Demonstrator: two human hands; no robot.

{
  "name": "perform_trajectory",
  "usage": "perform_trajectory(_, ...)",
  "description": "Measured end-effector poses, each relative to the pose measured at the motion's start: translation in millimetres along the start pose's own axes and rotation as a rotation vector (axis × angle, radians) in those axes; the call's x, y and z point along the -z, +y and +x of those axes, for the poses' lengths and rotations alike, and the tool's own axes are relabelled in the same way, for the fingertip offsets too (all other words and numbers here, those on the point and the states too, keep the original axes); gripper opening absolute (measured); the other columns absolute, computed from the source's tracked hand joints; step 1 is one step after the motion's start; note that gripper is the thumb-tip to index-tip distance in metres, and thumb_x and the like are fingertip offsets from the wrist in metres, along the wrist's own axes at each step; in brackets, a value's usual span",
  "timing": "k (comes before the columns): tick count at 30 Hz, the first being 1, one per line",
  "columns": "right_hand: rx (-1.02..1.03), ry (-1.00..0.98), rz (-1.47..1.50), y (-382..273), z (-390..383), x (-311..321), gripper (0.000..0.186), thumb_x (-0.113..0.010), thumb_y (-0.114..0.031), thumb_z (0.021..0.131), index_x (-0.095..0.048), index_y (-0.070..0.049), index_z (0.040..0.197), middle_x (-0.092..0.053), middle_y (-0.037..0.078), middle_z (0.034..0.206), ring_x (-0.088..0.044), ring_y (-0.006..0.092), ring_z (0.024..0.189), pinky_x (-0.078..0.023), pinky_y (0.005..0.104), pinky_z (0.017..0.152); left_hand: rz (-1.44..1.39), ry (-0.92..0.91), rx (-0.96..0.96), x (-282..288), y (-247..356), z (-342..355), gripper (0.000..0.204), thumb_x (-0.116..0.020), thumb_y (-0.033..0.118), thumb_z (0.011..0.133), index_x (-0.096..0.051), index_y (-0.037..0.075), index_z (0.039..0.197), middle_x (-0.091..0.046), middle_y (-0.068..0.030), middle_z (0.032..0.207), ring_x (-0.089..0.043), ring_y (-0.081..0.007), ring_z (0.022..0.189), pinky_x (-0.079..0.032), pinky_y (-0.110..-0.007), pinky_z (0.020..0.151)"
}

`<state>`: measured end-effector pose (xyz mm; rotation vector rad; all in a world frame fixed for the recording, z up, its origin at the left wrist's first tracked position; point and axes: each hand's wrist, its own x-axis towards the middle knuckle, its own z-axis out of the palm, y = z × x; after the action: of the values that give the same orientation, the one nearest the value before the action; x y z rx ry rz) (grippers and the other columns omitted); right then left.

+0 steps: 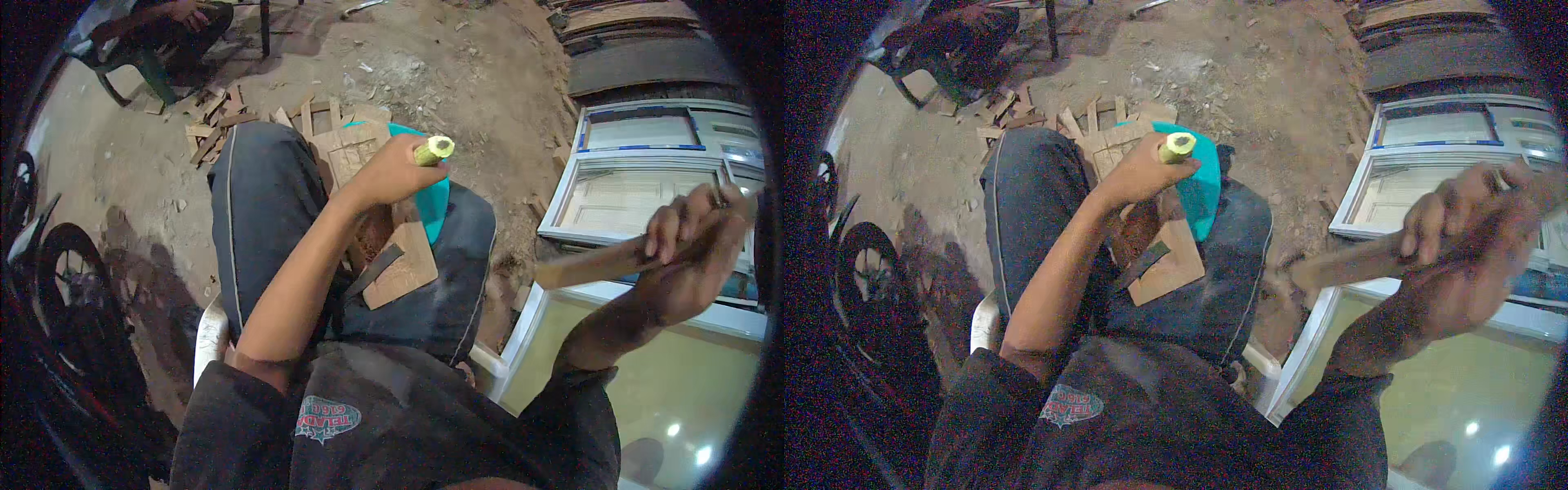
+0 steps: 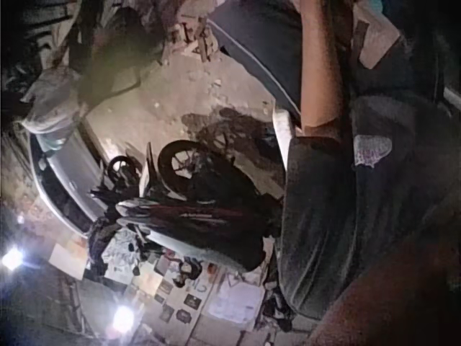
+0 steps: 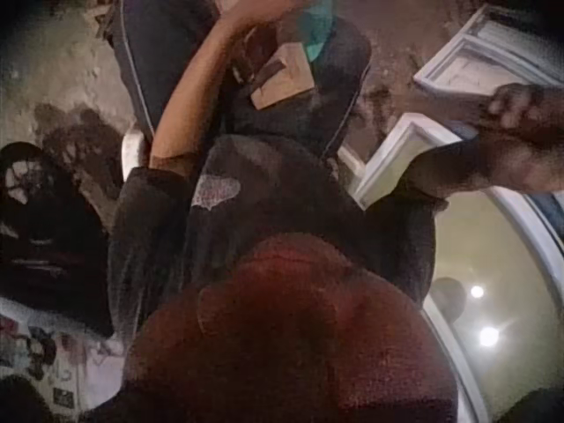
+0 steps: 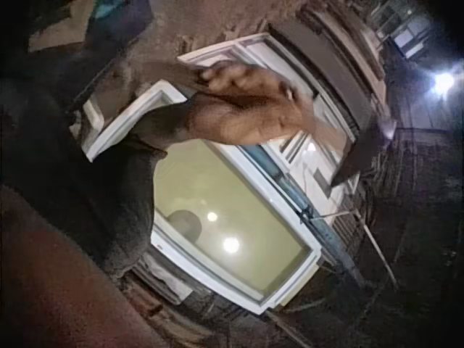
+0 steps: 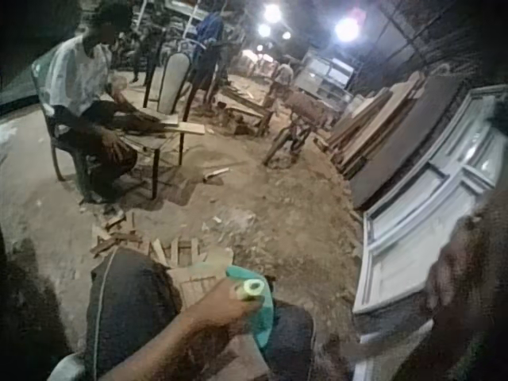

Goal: The person carves a piece of wood held on their lap by striking a chisel with a hammer.

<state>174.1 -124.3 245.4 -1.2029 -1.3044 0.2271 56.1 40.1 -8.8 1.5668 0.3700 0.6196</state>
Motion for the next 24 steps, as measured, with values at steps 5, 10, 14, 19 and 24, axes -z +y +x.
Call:
perform_trajectory(5,-0.294,-0.281,-0.577,73,-70,-25,0.026,-0.054,-0.026,0.092,-0.055,-0.002,0.102,-0.055,0.015,0.076,-0.052,0.0307,0.062,-0.045,0.0412,0.061,0.032,-0.009,-0.026,-5,-6,-1,0.019,-0.065,0.016,0.074,-0.055,0.000,0.072,-0.052,-0.0079,0.061,-0.048,-0.0141,0.058,-0.042,-0.034,0.058)
perform_trajectory(10,-0.420,-0.132,-0.454,40,-48,-2,0.029,-0.057,-0.030,0.092,-0.054,-0.003,0.101,-0.049,0.007,0.066,-0.048,0.0155,0.049,-0.041,0.0286,0.045,0.122,-0.066,0.056,-2,12,-2,0.023,-0.069,0.025,0.078,-0.059,0.004,0.074,-0.059,-0.0066,0.066,-0.056,-0.0175,0.062,-0.044,-0.035,0.060)
perform_trajectory(14,-0.154,0.165,0.202,1,-22,-9,0.030,-0.056,-0.032,0.093,-0.050,-0.005,0.105,-0.051,0.005,0.074,-0.046,0.0089,0.045,-0.038,0.0230,0.039,0.196,-0.042,0.086,2,14,-2,0.024,-0.069,0.025,0.079,-0.057,0.004,0.072,-0.056,-0.0040,0.063,-0.053,-0.0139,0.060,-0.044,-0.033,0.059)
perform_trajectory(19,-0.313,-0.307,-0.525,85,-86,-13,0.029,-0.059,-0.029,0.091,-0.054,-0.006,0.107,-0.054,0.008,0.075,-0.055,0.0257,0.062,-0.047,0.0415,0.055,0.130,-0.114,0.086,-8,8,7,0.022,-0.066,0.021,0.079,-0.056,0.003,0.073,-0.053,-0.0040,0.060,-0.050,-0.0126,0.058,-0.042,-0.033,0.056)
perform_trajectory(24,-0.443,-0.077,-0.235,37,-39,4,0.026,-0.053,-0.029,0.095,-0.050,-0.005,0.106,-0.049,0.002,0.070,-0.045,0.0105,0.050,-0.036,0.0241,0.041,0.213,-0.074,0.171,0,25,-2,0.024,-0.068,0.026,0.079,-0.058,0.004,0.074,-0.057,-0.0047,0.065,-0.054,-0.0136,0.060,-0.043,-0.034,0.057)
